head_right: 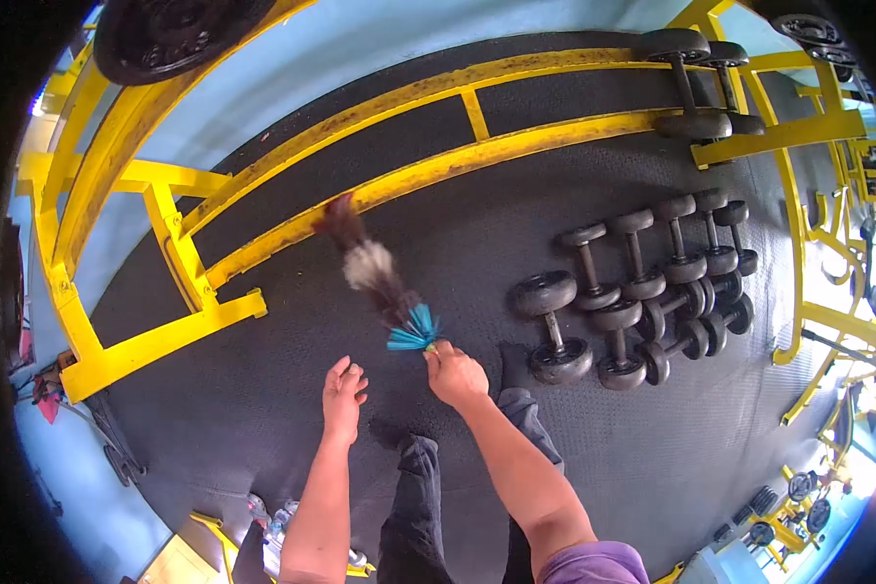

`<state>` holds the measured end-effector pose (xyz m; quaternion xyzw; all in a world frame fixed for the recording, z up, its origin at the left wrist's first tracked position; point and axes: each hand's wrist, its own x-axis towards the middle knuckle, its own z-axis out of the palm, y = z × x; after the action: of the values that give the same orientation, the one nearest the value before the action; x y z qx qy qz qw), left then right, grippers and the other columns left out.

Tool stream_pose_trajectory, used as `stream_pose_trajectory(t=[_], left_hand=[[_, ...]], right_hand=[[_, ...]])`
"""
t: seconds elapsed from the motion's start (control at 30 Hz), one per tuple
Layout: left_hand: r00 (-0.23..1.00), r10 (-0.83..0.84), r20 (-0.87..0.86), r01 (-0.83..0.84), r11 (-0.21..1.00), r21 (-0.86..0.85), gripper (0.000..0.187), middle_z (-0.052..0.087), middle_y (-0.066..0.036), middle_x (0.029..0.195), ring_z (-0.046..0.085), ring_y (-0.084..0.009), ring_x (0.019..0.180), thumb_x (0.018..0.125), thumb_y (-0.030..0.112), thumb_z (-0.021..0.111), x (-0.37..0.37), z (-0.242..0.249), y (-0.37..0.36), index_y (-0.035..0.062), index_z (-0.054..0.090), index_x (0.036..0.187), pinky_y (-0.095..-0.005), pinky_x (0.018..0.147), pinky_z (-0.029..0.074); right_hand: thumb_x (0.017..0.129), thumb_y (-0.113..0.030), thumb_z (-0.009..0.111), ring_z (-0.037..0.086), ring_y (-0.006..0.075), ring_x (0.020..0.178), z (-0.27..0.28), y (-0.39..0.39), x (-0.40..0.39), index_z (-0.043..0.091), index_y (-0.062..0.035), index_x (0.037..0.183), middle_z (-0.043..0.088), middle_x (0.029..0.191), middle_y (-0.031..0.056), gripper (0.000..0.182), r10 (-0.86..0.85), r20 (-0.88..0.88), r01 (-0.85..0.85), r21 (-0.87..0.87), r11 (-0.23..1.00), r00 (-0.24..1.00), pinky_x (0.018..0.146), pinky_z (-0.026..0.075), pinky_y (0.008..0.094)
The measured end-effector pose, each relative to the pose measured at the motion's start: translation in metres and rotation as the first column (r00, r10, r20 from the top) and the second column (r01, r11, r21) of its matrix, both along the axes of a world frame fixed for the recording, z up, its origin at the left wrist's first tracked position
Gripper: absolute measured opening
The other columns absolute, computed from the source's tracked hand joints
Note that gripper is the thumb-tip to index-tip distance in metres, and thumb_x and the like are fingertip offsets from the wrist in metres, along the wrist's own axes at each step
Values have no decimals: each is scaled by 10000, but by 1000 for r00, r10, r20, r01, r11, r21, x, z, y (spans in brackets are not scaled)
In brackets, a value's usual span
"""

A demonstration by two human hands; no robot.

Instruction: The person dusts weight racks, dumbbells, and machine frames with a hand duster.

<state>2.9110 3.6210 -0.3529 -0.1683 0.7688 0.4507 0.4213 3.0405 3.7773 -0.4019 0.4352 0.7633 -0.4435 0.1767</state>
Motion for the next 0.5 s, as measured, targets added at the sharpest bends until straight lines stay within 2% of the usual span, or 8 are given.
stream_pose_trajectory(t=[0.03, 0.13, 0.2, 0.3, 0.33, 0.4, 0.43, 0.5], left_hand=[[1000, -15, 0, 15, 1000, 15, 502, 600, -20, 1142, 565, -131, 999, 939, 339, 612, 5, -1, 4, 112, 479, 1367, -285, 796, 450], [998, -66, 7, 66, 998, 23, 486, 607, -24, 1138, 570, -129, 987, 939, 348, 611, 15, -6, 21, 106, 505, 1347, -290, 795, 453], [996, -85, 13, 84, 996, 29, 474, 612, -37, 1151, 578, -133, 986, 947, 383, 589, 21, -8, 38, 108, 528, 1329, -298, 796, 456], [992, -118, 49, 114, 991, 71, 491, 613, -50, 1163, 579, -141, 1000, 955, 438, 555, 31, -13, 63, 118, 532, 1326, -306, 797, 458], [992, -93, 89, 85, 993, 85, 507, 613, -58, 1167, 581, -151, 1008, 955, 469, 538, 35, -12, 75, 121, 536, 1323, -315, 801, 460], [988, -84, 126, 72, 992, 101, 524, 612, -66, 1170, 582, -162, 1015, 956, 499, 521, 43, -13, 99, 123, 539, 1321, -324, 805, 461], [982, -21, 190, -1, 993, 118, 521, 614, -72, 1178, 592, -168, 1004, 956, 501, 522, 48, -14, 112, 120, 545, 1311, -316, 793, 469], [958, 51, 283, -92, 986, 136, 555, 614, -84, 1198, 600, -183, 1005, 953, 526, 511, 59, -14, 133, 106, 542, 1315, -322, 797, 475]], right_hand=[[973, -389, 456, 647, 446, 899, -2, 5, 4, 540, -76, 1116, 670, 966, 249, 354, -8, -1, 8, -4, 1000, 1000, 809, 509, 544], [973, -386, 464, 652, 439, 891, -4, 40, 35, 548, -80, 1099, 673, 982, 235, 342, -84, 27, 80, 136, 987, 996, 773, 524, 526], [973, -370, 476, 649, 450, 871, -11, 69, 66, 549, -79, 1090, 674, 970, 237, 322, -222, 61, 208, 187, 960, 973, 756, 519, 538], [975, -351, 478, 636, 480, 834, -6, 96, 89, 542, -71, 1081, 666, 916, 269, 306, -374, 11, 358, 259, 897, 927, 737, 508, 562], [976, -349, 476, 636, 482, 845, 1, 100, 89, 541, -61, 1070, 662, 907, 281, 311, -371, -43, 372, 200, 906, 927, 741, 506, 563], [970, -350, 486, 639, 475, 849, -7, 94, 90, 545, -52, 1056, 663, 903, 278, 316, -288, 0, 285, 141, 948, 958, 745, 510, 558], [963, -353, 496, 646, 463, 846, -1, 94, 87, 552, -46, 1044, 665, 896, 276, 322, -256, -70, 263, 110, 959, 964, 751, 513, 556], [956, -350, 504, 654, 449, 846, 6, 105, 91, 565, -72, 1049, 672, 897, 255, 300, -174, -28, 176, 74, 982, 984, 761, 519, 541]])
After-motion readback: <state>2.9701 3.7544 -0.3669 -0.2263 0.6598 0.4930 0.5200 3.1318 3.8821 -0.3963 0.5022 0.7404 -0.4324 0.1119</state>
